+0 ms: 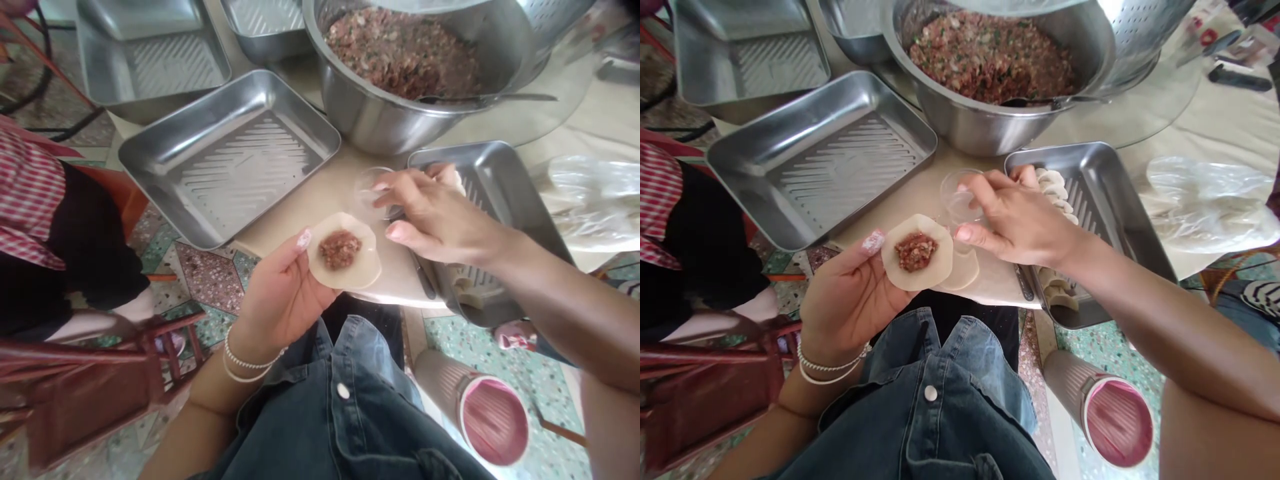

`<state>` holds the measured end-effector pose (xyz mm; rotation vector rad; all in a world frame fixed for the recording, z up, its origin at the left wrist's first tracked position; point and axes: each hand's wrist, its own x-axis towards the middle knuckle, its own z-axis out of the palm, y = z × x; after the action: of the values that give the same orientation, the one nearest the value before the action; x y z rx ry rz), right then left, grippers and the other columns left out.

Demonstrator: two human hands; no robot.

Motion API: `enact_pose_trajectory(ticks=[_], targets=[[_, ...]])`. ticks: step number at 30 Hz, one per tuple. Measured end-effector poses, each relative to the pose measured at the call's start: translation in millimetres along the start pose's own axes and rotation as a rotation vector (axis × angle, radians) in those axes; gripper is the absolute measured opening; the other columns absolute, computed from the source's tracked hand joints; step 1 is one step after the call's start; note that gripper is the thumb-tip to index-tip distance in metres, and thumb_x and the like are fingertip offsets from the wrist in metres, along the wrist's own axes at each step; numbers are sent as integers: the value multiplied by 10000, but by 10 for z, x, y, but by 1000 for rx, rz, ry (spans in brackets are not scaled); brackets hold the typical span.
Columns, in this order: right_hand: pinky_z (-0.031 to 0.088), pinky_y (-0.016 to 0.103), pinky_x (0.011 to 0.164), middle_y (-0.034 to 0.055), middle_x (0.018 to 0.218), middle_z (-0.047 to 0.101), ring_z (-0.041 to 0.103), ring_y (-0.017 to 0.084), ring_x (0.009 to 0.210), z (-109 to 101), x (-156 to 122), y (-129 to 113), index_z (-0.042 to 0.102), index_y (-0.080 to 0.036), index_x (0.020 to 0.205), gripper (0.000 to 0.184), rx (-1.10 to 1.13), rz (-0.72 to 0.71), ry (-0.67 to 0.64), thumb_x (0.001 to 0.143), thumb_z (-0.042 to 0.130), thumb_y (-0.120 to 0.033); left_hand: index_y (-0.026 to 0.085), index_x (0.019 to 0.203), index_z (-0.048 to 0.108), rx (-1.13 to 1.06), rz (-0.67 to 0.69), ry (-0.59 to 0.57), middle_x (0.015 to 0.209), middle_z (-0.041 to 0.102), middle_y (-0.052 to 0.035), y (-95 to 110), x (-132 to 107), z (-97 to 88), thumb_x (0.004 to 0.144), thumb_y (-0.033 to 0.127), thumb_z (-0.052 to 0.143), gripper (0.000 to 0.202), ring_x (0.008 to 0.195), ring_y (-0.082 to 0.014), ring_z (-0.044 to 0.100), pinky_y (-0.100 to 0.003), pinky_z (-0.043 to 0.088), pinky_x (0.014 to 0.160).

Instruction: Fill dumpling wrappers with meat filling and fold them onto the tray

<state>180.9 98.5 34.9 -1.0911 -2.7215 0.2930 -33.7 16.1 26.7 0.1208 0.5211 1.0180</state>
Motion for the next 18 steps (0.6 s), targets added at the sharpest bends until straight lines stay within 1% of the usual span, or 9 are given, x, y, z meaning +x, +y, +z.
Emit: enact_pose_trajectory(ticks=[1,2,4,6,8,10,13,16,18], targets=[[320,531,835,119,1054,673,587,323,1080,11,21,11,417,-168,1228,760,-36,-17,-16,868,97,-756,127,973,716,-4,1,-11,1007,748,-55,7,-8,-5,972,262,319,419,1064,-172,657,-291,463,1021],[324,534,831,116,1035,679,591,322,1067,13,23,0,416,-165,1240,758,-55,-32,3,875,91,-746,127,965,717,-9,-2,-16,1008,750,-52,10,-11,-9,974,263,313,426,1038,-165,667,-283,472,1007],[337,538,843,104,1040,680,589,308,1075,-10,-29,-83,403,-182,1267,699,-46,-48,100,904,117,-705,120,973,711,-23,-13,-14,1022,748,-57,3,-3,-9,975,272,306,433,1026,-172,672,-296,483,995],[356,547,882,94,1113,652,577,285,1105,-56,-140,-218,387,-226,1297,604,27,-68,226,930,175,-657,99,1014,698,-32,-27,-22,1045,740,-80,-14,18,-2,975,290,303,440,1077,-199,655,-326,468,1020],[389,549,915,92,1197,597,537,280,1164,-94,-268,-358,355,-278,1346,549,113,-79,265,933,256,-626,82,1078,673,-33,-46,-51,1076,728,-103,-34,41,16,977,311,295,454,1168,-231,609,-356,426,1067],[405,560,941,93,1226,560,493,293,1213,-106,-363,-465,315,-305,1388,558,162,-64,235,922,321,-611,74,1144,640,-27,-92,-82,1108,714,-123,-55,59,47,979,337,276,478,1238,-255,559,-388,386,1100],[394,570,971,98,1240,549,476,299,1230,-88,-392,-547,311,-276,1387,557,182,-45,192,928,330,-592,93,1248,576,-6,-184,-109,1168,690,-130,-88,70,100,984,385,229,526,1270,-273,531,-434,362,1111],[381,532,989,99,1233,562,485,272,1222,-81,-324,-565,314,-241,1349,536,228,-112,163,941,296,-588,127,1309,529,-3,-198,-137,1232,663,-112,-111,71,119,989,388,199,529,1302,-264,500,-439,341,1122],[385,506,977,107,1258,546,499,254,1216,-93,-260,-534,269,-240,1344,552,187,-128,130,945,187,-611,129,1304,534,-7,-175,-154,1248,655,-107,-104,67,97,990,388,203,525,1325,-258,474,-430,331,1131]])
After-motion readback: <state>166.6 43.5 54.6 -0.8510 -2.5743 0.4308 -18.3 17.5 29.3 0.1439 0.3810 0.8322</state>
